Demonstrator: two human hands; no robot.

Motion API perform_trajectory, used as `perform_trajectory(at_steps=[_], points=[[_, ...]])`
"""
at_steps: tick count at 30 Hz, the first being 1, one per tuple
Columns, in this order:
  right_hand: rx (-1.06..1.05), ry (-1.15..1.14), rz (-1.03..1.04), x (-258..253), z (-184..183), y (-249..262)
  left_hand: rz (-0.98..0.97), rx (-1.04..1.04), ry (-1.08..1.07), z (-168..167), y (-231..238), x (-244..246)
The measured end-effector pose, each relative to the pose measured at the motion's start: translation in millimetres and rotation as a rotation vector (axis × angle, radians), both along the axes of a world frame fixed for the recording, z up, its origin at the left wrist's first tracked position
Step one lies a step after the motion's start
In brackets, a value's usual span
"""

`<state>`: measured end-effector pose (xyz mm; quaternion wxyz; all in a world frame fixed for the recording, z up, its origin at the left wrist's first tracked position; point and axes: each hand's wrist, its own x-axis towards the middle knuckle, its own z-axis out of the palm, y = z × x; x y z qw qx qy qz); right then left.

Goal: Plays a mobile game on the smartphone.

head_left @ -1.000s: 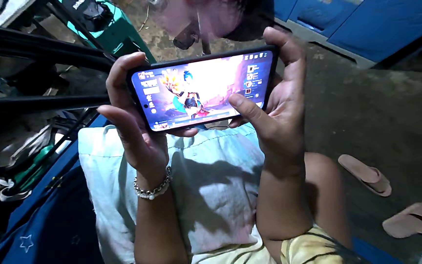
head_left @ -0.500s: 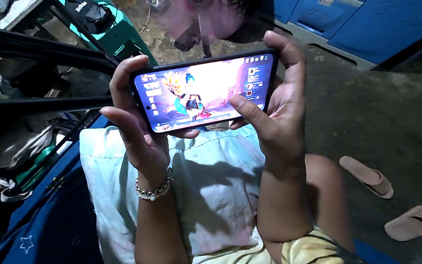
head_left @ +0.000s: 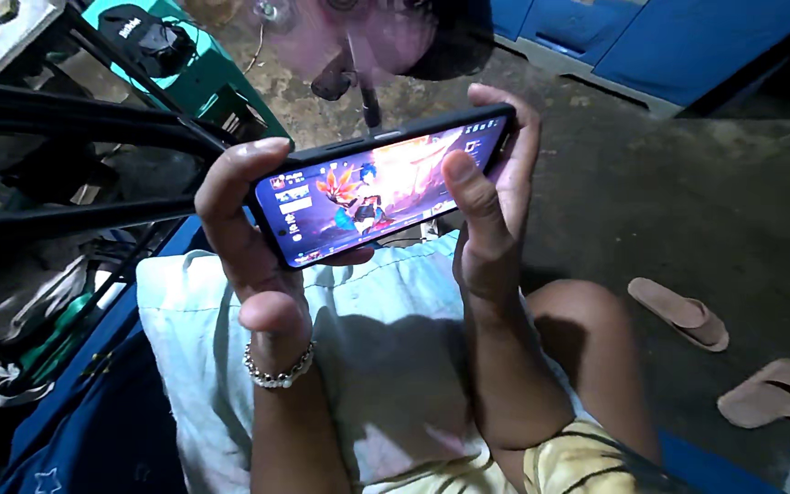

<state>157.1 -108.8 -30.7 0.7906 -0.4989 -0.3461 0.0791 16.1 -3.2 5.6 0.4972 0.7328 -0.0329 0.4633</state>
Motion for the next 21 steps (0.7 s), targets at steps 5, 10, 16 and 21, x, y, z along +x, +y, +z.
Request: perform_trajectory(at_steps=[5, 10, 16, 21], points=[[-0.006, 0.02, 0.037, 3, -2, -1, -0.003, -0.083, 0.019, 0, -2, 0], [-0.065, -0.052, 0.226, 11, -1, -4, 0.077, -0.192, 0.004, -1, 9, -1], [-0.037, -0.057, 0.277, 10, 1, -1, 0.061, -0.255, -0.028, -3, 11, -4], [-0.034, -0.059, 0.263, 10, 1, -2, 0.069, -0.239, -0.03, -3, 11, -3]])
